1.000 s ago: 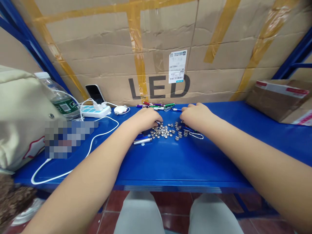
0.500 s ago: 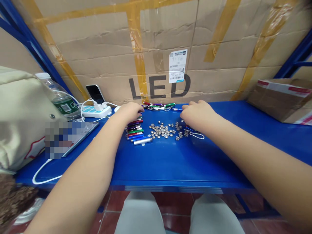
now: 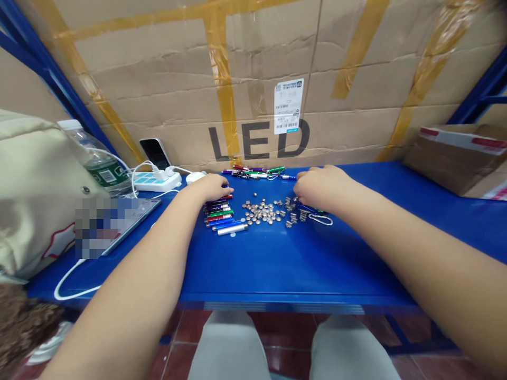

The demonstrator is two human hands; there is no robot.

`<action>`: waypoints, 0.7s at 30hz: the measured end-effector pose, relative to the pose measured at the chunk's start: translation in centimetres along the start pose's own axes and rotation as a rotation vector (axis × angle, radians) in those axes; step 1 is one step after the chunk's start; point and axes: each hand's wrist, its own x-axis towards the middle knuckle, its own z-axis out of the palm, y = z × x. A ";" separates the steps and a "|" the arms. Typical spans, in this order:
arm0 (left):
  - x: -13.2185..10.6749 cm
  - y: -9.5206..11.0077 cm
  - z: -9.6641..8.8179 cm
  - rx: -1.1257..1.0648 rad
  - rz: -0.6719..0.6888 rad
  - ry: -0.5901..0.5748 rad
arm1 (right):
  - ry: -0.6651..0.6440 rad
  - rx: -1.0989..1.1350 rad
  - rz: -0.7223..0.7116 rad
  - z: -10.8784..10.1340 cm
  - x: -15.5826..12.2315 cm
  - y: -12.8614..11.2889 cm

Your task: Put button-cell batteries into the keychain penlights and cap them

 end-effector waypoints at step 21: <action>0.5 1.9 0.4 -0.028 0.155 0.130 | 0.126 0.284 0.031 5.6 5.0 4.0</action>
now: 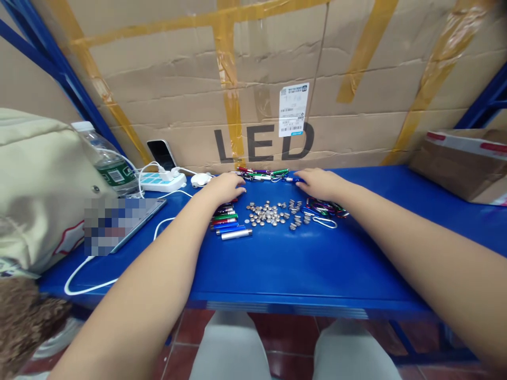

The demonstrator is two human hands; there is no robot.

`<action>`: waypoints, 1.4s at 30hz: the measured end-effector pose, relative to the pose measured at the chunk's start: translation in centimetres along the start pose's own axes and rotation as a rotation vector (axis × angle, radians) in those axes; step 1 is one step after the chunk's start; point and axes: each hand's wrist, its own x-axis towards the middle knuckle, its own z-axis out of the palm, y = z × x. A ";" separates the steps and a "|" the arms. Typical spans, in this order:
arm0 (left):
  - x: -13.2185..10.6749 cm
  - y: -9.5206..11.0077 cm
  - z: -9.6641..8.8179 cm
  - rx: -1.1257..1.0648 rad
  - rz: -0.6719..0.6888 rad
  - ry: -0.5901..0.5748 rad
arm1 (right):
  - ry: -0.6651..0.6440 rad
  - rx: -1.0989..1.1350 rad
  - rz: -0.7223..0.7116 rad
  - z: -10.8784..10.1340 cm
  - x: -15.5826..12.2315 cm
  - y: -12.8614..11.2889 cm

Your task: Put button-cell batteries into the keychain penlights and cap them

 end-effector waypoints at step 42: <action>-0.3 4.9 0.1 -0.669 0.459 0.498 | -0.027 1.945 0.236 -3.4 -2.4 -4.7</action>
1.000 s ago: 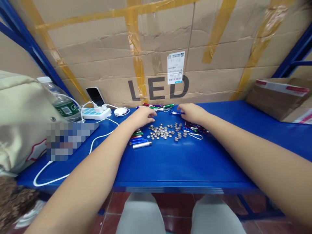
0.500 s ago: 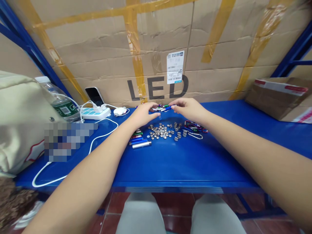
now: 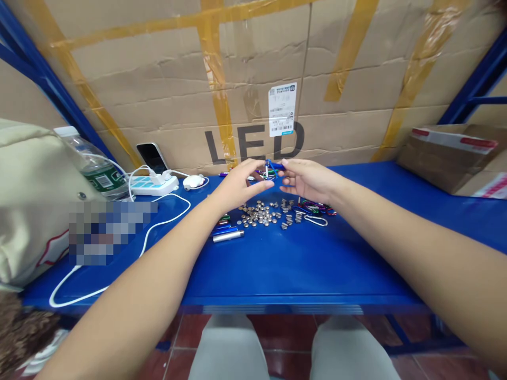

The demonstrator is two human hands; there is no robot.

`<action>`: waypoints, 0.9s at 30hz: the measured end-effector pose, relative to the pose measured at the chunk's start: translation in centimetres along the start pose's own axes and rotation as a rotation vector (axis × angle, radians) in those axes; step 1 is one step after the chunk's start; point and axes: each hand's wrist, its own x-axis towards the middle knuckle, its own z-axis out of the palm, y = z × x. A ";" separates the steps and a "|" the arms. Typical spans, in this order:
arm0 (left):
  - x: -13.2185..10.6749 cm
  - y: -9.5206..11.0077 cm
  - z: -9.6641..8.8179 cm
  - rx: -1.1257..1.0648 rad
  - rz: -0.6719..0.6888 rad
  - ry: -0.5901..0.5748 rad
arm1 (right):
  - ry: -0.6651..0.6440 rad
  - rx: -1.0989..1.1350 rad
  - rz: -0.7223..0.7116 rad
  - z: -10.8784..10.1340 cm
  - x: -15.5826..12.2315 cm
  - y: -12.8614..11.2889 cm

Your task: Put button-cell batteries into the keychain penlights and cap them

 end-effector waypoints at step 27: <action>0.2 0.7 0.1 0.043 -0.168 0.165 | -0.062 -1.122 -1.100 0.1 -0.2 0.6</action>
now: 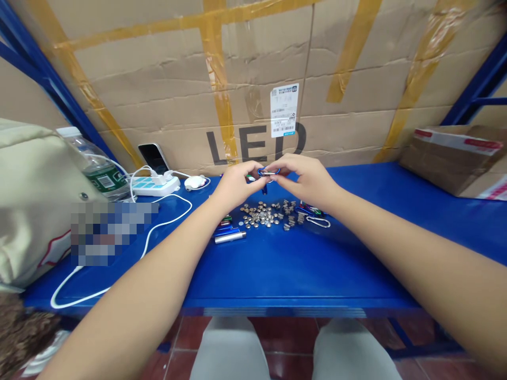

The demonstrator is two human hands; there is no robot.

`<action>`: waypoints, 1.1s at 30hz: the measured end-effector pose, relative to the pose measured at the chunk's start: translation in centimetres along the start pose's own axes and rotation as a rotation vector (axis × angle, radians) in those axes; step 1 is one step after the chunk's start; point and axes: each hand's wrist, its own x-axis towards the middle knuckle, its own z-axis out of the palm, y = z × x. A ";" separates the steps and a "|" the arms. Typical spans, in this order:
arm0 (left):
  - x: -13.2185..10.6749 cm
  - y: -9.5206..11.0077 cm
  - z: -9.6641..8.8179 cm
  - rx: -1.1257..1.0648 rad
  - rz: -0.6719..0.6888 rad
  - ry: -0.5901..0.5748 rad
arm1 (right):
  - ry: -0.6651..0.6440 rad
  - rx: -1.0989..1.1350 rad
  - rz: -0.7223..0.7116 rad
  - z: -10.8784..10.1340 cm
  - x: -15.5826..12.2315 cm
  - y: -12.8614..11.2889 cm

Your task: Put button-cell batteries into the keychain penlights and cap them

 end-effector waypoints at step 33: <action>-0.2 2.2 0.0 -0.229 -0.165 -0.223 | -0.137 0.235 0.309 -0.9 0.2 -0.1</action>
